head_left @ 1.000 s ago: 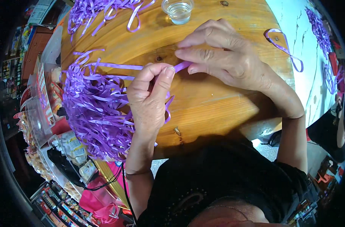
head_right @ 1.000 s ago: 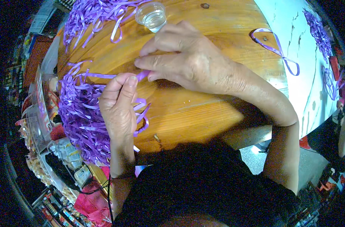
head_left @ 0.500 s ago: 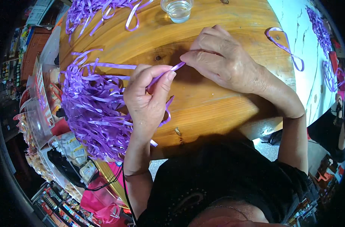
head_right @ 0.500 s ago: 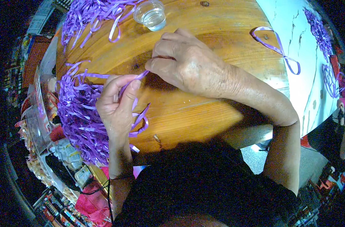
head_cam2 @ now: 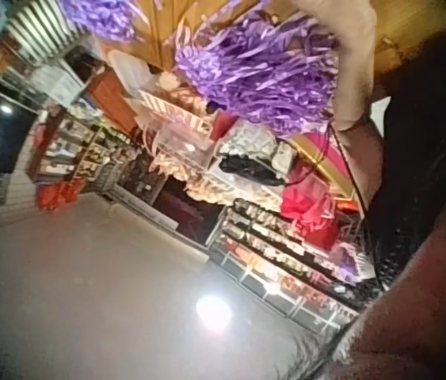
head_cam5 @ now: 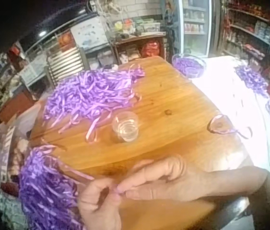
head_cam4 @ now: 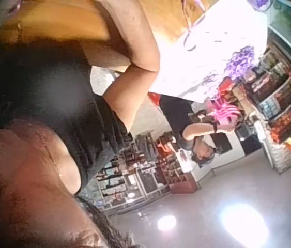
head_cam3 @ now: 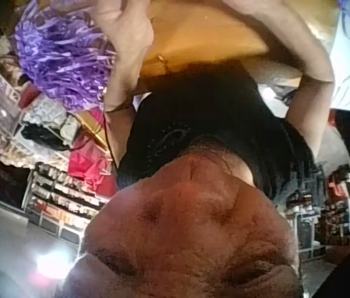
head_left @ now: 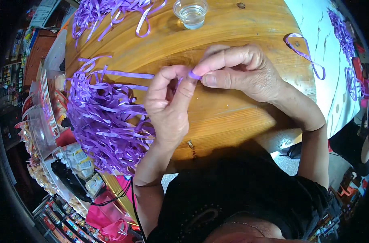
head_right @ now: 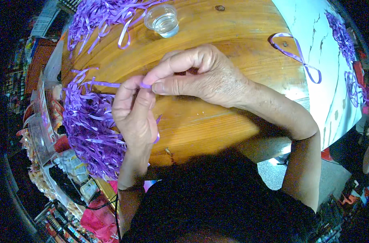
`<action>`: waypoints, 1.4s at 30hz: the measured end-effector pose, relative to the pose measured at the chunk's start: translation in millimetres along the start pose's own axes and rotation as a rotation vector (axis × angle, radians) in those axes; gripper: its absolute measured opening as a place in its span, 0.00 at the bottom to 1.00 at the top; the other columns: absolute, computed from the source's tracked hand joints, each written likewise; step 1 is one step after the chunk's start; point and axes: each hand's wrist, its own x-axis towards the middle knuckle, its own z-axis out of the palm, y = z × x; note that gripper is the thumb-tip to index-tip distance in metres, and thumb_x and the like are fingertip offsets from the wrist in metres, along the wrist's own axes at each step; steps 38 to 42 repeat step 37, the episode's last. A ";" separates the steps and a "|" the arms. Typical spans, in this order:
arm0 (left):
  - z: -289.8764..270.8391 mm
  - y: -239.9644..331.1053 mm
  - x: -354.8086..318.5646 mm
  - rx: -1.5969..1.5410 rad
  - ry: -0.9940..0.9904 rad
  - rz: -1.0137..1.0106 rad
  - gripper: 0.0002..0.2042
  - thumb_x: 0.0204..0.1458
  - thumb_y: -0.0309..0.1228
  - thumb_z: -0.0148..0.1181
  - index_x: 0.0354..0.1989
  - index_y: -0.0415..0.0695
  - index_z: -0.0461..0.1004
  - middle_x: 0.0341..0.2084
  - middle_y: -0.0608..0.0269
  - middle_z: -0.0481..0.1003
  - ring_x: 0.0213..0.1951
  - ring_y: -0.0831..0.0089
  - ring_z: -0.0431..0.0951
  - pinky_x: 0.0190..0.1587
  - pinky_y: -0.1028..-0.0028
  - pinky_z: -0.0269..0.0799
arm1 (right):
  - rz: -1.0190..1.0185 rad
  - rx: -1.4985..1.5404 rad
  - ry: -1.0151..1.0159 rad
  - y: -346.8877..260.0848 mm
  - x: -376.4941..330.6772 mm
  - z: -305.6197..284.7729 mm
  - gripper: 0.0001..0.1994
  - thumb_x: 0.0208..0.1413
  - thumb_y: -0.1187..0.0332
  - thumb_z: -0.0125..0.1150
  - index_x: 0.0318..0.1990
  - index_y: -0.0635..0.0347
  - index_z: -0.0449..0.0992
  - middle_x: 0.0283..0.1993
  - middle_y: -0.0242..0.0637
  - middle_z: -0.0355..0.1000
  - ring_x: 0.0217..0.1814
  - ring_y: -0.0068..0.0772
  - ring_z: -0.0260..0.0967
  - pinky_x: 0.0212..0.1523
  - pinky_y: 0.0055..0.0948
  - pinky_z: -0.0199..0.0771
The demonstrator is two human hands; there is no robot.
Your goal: Bundling and tying long purple plastic ribbons into groups.
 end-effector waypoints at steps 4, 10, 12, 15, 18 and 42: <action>0.2 -3.3 -0.6 0.139 -0.046 0.214 0.05 0.49 0.18 0.60 0.34 0.38 0.73 0.29 0.71 0.68 0.28 0.85 0.62 0.30 0.85 0.57 | -0.259 -0.246 0.026 6.4 0.3 -2.8 0.10 0.51 0.79 0.59 0.42 0.62 0.78 0.34 0.33 0.70 0.37 0.21 0.67 0.36 0.19 0.66; 4.3 -2.4 -2.4 0.168 0.002 0.218 0.08 0.47 0.18 0.61 0.36 0.38 0.75 0.29 0.70 0.68 0.29 0.84 0.62 0.31 0.84 0.58 | -0.701 -0.880 0.075 11.6 1.5 -3.6 0.16 0.42 0.82 0.63 0.42 0.63 0.77 0.32 0.36 0.68 0.32 0.31 0.67 0.31 0.24 0.67; 3.7 -3.3 -2.9 0.148 -0.010 0.189 0.08 0.46 0.18 0.62 0.36 0.39 0.75 0.29 0.70 0.68 0.29 0.84 0.62 0.31 0.85 0.58 | -0.691 -0.893 0.091 11.6 1.1 -3.6 0.16 0.40 0.82 0.63 0.41 0.62 0.77 0.31 0.36 0.68 0.31 0.32 0.67 0.31 0.25 0.67; 4.7 -8.5 -1.1 0.183 -0.038 0.269 0.08 0.45 0.17 0.63 0.35 0.39 0.76 0.28 0.71 0.68 0.27 0.85 0.62 0.29 0.86 0.57 | -0.709 -0.908 0.127 9.4 1.5 -3.9 0.16 0.38 0.83 0.64 0.39 0.63 0.77 0.29 0.36 0.68 0.31 0.33 0.68 0.30 0.27 0.68; 8.1 -2.6 -1.4 0.229 -0.019 0.296 0.08 0.44 0.17 0.64 0.34 0.40 0.76 0.27 0.72 0.68 0.25 0.86 0.61 0.27 0.86 0.57 | -0.715 -0.902 0.145 5.8 0.8 -4.0 0.14 0.39 0.82 0.64 0.38 0.63 0.76 0.28 0.36 0.69 0.31 0.33 0.68 0.30 0.27 0.68; 0.6 15.8 -3.6 -0.097 -0.128 -0.124 0.08 0.49 0.16 0.58 0.37 0.38 0.74 0.30 0.67 0.73 0.33 0.83 0.69 0.37 0.84 0.63 | -0.882 -1.232 -0.111 -1.0 0.0 -14.4 0.12 0.48 0.73 0.58 0.43 0.59 0.77 0.33 0.40 0.71 0.36 0.44 0.69 0.33 0.32 0.69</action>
